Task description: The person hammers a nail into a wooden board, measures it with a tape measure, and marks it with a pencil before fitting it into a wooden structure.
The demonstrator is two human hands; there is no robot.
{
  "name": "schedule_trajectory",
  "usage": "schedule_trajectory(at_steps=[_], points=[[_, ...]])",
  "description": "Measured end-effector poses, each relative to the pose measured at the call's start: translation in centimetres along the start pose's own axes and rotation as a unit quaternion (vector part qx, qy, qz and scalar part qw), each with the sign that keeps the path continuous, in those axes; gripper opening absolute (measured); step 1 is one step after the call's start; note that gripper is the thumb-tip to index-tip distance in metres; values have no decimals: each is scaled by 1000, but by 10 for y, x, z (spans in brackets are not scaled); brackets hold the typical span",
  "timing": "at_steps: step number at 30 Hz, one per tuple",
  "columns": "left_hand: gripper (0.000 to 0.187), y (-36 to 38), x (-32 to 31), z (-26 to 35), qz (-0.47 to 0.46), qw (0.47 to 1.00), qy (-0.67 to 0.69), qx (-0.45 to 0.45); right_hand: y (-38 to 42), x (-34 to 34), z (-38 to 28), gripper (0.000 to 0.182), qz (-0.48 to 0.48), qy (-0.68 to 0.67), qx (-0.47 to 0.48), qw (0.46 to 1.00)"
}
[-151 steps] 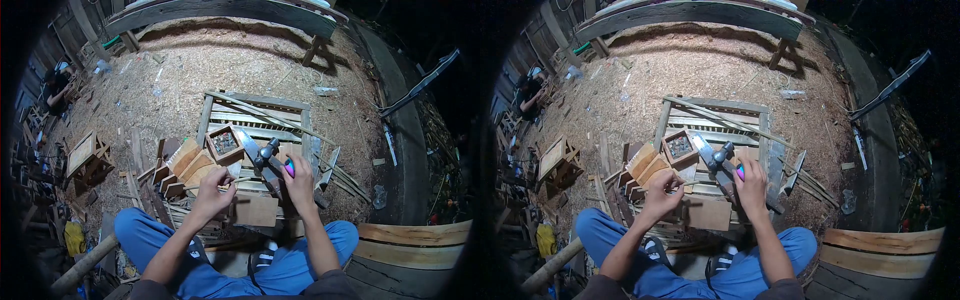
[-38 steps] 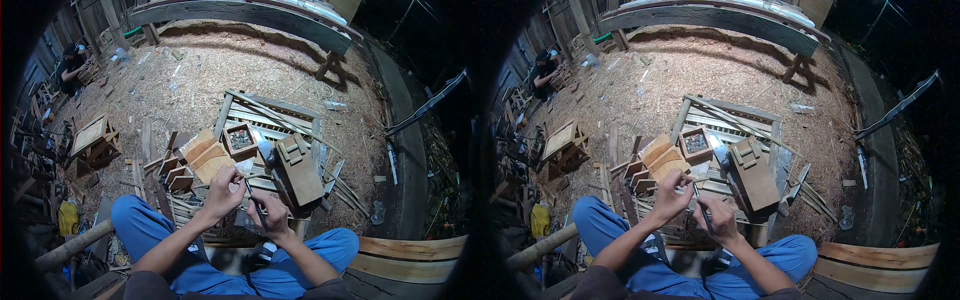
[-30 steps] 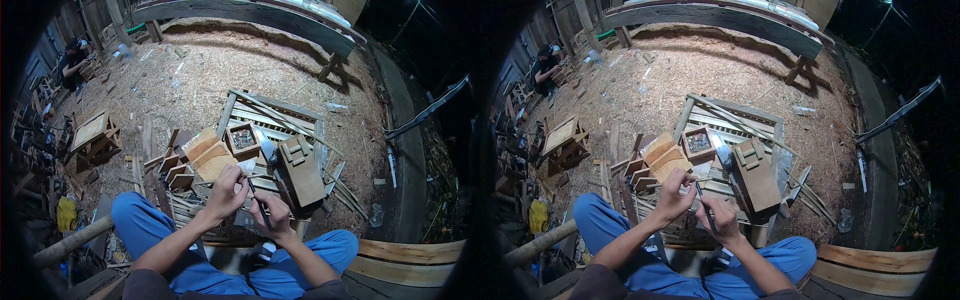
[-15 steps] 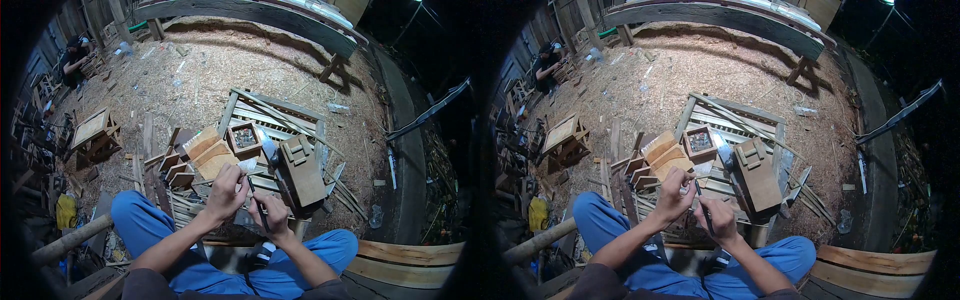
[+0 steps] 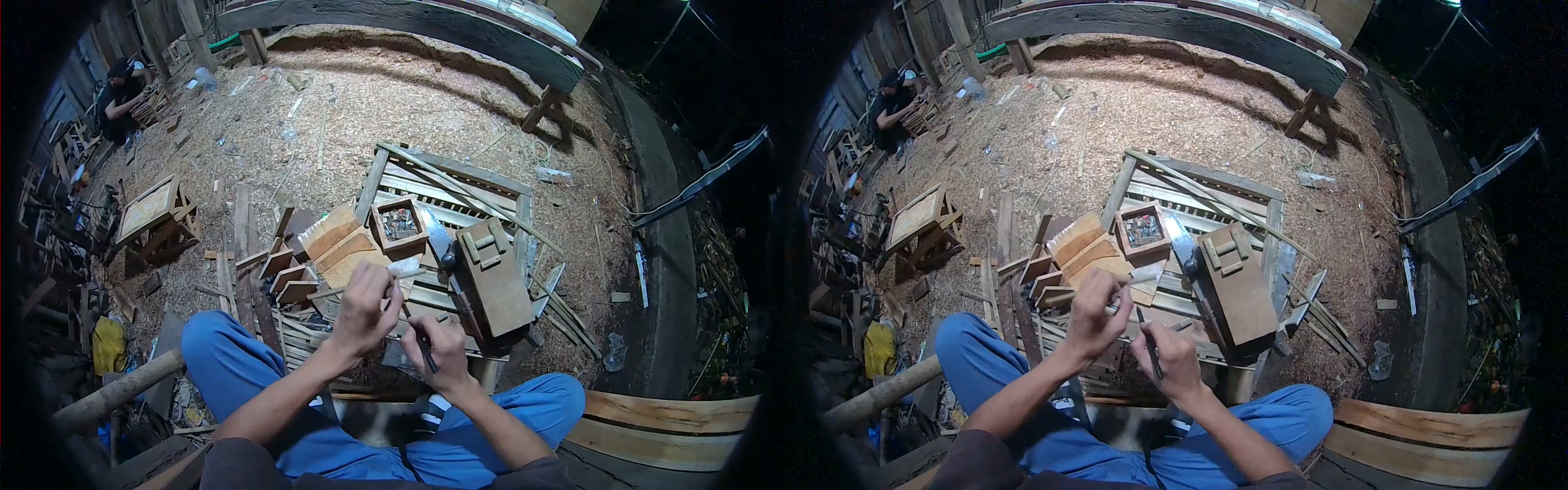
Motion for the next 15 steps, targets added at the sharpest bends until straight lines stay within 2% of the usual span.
schedule_trajectory(at_steps=[2, 4, 6, 9, 11, 15], points=[[17, -11, 15, -2, 23, 1000, -3, 10, 9, -21, 24, 18, -89, 12, -81, 993], [25, -16, 27, -7, 37, 997, -15, 60, 7, -19, 27, 19, -77, 7, -75, 994], [24, -11, 28, -14, 49, 996, -9, 68, 1, -18, 23, 20, -71, -1, -60, 996], [19, -6, 24, -14, 43, 996, 0, 81, -6, 0, 16, 27, -19, -11, -92, 995], [15, -5, 15, -9, 27, 997, 33, 61, -11, 13, 1, 24, 28, -42, -56, 997], [15, 6, 7, -12, 2, 996, 41, 75, -11, 18, -14, 26, 44, -37, 7, 998]])
Point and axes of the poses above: each hand's wrist, its own y-axis away from the middle knuckle, its own x-axis out of the back of the hand, z = x × y, the point moved 10 cm from there along -y, towards the middle knuckle, and after that the axes turned 11 degrees about -x, right-handed, at the moved point
